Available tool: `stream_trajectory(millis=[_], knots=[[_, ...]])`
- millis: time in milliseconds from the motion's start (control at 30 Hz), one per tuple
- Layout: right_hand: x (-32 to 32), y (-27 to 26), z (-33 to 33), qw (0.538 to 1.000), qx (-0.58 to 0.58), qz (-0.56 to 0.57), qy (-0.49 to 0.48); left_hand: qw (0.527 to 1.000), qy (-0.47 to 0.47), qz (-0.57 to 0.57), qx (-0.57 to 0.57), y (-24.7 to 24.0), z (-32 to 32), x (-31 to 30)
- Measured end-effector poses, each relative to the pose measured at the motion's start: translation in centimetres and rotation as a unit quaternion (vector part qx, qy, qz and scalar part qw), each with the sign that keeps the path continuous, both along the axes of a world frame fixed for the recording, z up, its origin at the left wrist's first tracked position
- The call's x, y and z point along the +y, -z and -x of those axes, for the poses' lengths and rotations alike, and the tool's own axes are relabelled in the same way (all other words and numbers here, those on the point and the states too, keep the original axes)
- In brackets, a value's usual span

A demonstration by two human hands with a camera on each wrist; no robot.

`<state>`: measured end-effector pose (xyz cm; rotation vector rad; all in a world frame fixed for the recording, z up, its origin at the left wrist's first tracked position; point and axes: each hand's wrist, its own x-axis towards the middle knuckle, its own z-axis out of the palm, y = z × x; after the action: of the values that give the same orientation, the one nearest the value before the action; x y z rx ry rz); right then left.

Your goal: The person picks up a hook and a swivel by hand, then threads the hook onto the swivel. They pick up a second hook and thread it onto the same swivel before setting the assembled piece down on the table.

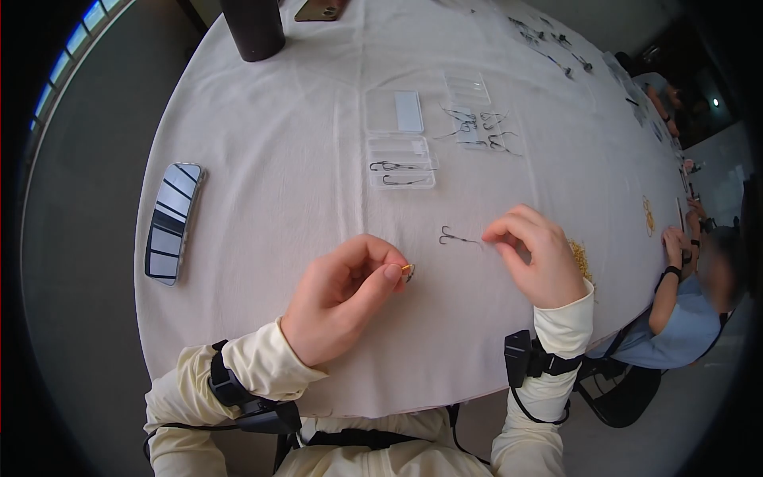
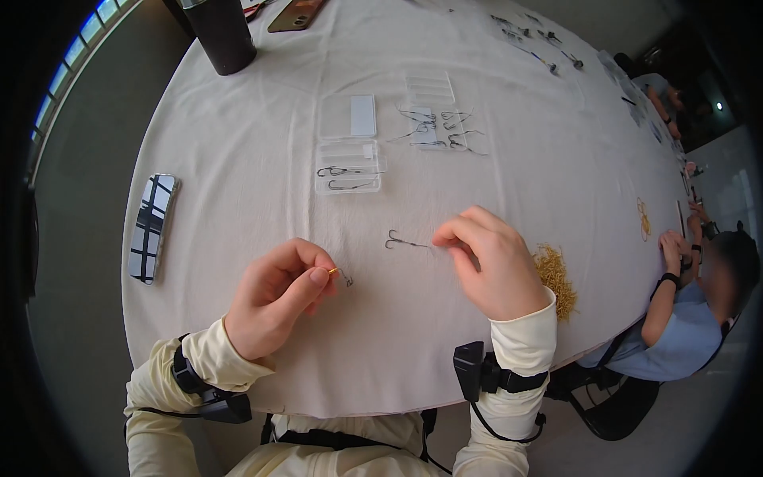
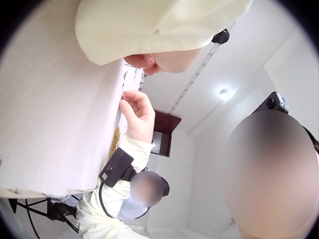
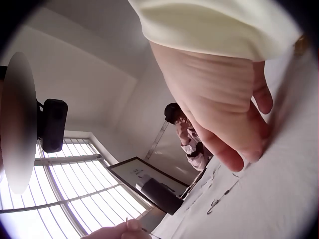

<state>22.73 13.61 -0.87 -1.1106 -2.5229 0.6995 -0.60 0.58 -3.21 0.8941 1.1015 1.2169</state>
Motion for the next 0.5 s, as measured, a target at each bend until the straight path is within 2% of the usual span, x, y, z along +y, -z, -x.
stream_trajectory(millis=[133,200,333,400,433,500], knots=[[-0.2,-0.1,0.4,0.999,0.021,0.028,-0.003,1.000,-0.009,0.001,0.009,0.0,-0.1,0.0],[-0.1,0.2,0.7,0.997,0.026,0.060,-0.034,1.000,-0.019,0.005,0.008,-0.1,-0.1,-0.1],[-0.4,0.4,1.1,0.997,0.026,0.047,-0.046,1.000,-0.017,0.009,0.015,-0.2,0.0,-0.1],[-0.9,-0.3,2.0,0.990,0.121,-0.029,-0.066,1.000,-0.018,0.016,0.009,-0.3,0.1,-0.1],[-1.1,-0.1,2.4,0.990,0.121,-0.028,-0.069,1.000,-0.008,0.024,0.004,-0.4,0.2,-0.1],[-1.9,0.5,2.9,0.961,0.256,0.078,-0.065,0.999,-0.002,0.032,-0.002,-0.4,0.4,-0.2]])
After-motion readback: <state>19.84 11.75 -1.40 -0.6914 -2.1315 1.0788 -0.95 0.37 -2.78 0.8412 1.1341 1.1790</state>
